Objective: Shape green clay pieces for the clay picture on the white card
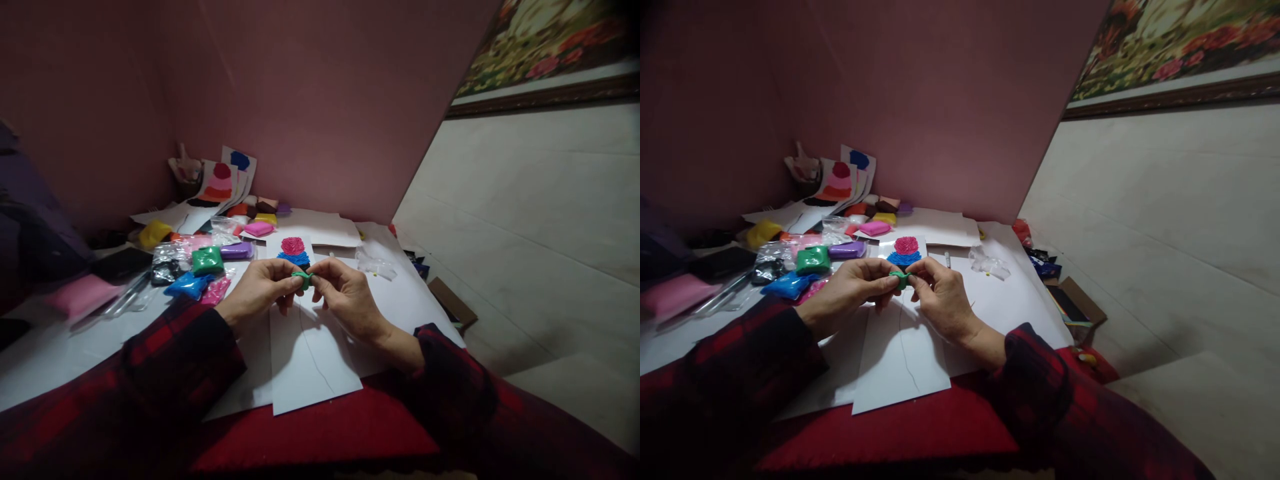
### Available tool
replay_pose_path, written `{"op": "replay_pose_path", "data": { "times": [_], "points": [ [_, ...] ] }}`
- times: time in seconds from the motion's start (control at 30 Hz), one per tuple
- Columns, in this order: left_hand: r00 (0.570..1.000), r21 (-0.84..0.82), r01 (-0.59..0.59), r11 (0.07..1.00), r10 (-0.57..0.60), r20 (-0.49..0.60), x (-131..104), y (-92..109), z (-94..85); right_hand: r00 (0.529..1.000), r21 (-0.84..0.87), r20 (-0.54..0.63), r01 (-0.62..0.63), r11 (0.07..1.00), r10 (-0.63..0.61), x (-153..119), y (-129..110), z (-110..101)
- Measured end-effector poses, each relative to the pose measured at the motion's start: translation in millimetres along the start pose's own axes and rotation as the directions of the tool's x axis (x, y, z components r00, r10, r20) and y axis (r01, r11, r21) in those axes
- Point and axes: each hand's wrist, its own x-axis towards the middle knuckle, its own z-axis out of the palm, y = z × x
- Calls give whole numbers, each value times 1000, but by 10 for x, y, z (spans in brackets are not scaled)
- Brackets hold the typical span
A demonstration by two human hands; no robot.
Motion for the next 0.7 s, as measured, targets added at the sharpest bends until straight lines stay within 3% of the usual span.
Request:
{"op": "replay_pose_path", "data": {
  "times": [0.7],
  "points": [
    [998, 122, 61, 991, -61, -4, -4, -2, 7, 995, -90, 75, 67, 994, -60, -6, 21, 6]
  ]
}}
